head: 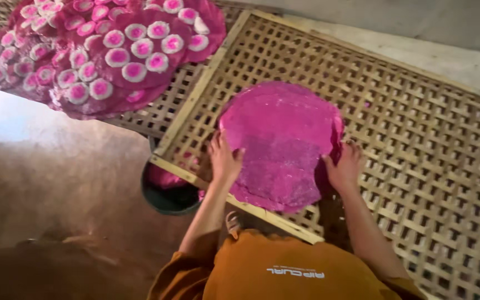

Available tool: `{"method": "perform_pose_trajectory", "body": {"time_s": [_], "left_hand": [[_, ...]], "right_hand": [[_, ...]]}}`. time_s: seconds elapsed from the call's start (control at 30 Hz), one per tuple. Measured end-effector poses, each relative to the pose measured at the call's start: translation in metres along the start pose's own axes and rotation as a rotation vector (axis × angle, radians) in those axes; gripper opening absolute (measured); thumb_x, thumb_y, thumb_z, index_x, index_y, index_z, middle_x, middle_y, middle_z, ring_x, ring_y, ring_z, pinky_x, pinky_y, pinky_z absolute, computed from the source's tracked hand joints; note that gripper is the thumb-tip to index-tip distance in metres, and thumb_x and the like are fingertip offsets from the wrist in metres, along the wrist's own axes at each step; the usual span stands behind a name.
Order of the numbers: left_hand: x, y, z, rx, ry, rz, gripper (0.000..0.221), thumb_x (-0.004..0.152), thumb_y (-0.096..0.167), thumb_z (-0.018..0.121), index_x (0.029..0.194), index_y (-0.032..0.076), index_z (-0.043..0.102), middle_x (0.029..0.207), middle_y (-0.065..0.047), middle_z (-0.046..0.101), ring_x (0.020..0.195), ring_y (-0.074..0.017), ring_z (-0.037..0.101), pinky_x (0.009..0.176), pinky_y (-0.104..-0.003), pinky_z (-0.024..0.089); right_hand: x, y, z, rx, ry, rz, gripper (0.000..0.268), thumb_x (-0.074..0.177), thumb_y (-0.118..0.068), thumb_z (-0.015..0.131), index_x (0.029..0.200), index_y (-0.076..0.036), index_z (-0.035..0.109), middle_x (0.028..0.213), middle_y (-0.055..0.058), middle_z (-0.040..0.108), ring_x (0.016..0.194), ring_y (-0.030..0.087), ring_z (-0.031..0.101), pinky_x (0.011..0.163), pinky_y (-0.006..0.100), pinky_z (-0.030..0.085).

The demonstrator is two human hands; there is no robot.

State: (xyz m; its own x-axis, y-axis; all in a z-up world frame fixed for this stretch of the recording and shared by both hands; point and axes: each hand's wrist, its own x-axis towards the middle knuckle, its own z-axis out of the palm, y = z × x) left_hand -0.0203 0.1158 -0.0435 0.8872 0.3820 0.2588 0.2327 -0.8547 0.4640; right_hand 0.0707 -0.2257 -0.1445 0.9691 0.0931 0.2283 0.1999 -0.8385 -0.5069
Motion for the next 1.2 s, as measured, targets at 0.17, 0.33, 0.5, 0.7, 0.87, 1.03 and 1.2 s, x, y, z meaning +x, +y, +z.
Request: {"method": "perform_pose_trajectory", "body": {"time_s": [0.17,0.33,0.5,0.7,0.87,1.03,1.2], "left_hand": [[0.016,-0.008,-0.033,-0.37,-0.149,-0.213,0.087,0.084,0.013,0.076,0.156,0.006,0.028,0.146,-0.025,0.047,0.132,-0.0391,0.048,0.108,-0.048,0.043],[0.035,-0.028,-0.019,-0.761,-0.206,-0.42,0.084,0.084,0.012,0.075,0.154,0.006,0.029,0.133,-0.021,0.062,0.119,-0.0324,0.063,0.097,-0.041,0.051],[0.053,-0.03,-0.021,-0.863,-0.055,-0.277,0.085,0.081,0.006,0.074,0.154,0.003,0.03,0.134,-0.018,0.062,0.123,-0.0303,0.061,0.103,-0.036,0.048],[0.087,-0.041,-0.075,-0.449,-0.158,-0.398,0.104,0.081,0.016,0.086,0.159,0.01,0.016,0.156,-0.021,0.027,0.141,-0.0393,0.024,0.108,-0.056,0.026],[0.078,-0.1,-0.133,-0.381,0.09,-0.161,0.08,0.082,0.017,0.082,0.148,0.008,0.038,0.146,-0.021,0.04,0.135,-0.0391,0.034,0.112,-0.054,0.032],[0.072,-0.212,-0.196,-0.323,0.192,-0.096,0.062,0.082,0.012,0.079,0.138,0.011,0.053,0.14,-0.017,0.05,0.128,-0.0386,0.044,0.109,-0.049,0.036],[0.094,-0.305,-0.268,-0.282,0.119,-0.091,0.054,0.084,0.01,0.078,0.133,0.01,0.056,0.137,-0.018,0.052,0.127,-0.0394,0.045,0.109,-0.048,0.035]], "right_hand": [[0.001,-0.031,0.006,0.336,0.001,0.145,0.063,0.089,-0.026,0.079,0.139,0.001,0.052,0.136,0.025,0.058,0.126,0.041,0.055,0.11,0.051,0.044],[0.021,-0.036,-0.002,0.821,-0.115,0.411,0.059,0.087,-0.024,0.073,0.136,-0.001,0.051,0.118,0.018,0.067,0.104,0.03,0.065,0.088,0.041,0.054],[0.051,-0.045,-0.021,0.457,-0.227,0.424,0.05,0.095,-0.03,0.077,0.125,0.007,0.064,0.113,0.02,0.072,0.099,0.029,0.066,0.09,0.039,0.05],[0.09,-0.079,-0.013,0.443,0.097,0.078,0.063,0.097,-0.03,0.078,0.142,0.005,0.052,0.133,0.023,0.057,0.116,0.032,0.057,0.1,0.045,0.045],[0.106,-0.141,0.005,0.35,0.282,-0.219,0.054,0.1,-0.021,0.078,0.141,0.003,0.052,0.131,0.023,0.048,0.118,0.036,0.052,0.104,0.046,0.046],[0.1,-0.263,0.063,0.485,0.136,-0.154,0.036,0.097,-0.017,0.073,0.129,-0.003,0.064,0.119,0.013,0.058,0.101,0.025,0.055,0.086,0.038,0.048],[0.1,-0.415,0.11,0.573,0.048,0.012,0.021,0.101,-0.016,0.069,0.12,-0.008,0.069,0.118,0.008,0.064,0.094,0.016,0.062,0.078,0.031,0.054]]}}
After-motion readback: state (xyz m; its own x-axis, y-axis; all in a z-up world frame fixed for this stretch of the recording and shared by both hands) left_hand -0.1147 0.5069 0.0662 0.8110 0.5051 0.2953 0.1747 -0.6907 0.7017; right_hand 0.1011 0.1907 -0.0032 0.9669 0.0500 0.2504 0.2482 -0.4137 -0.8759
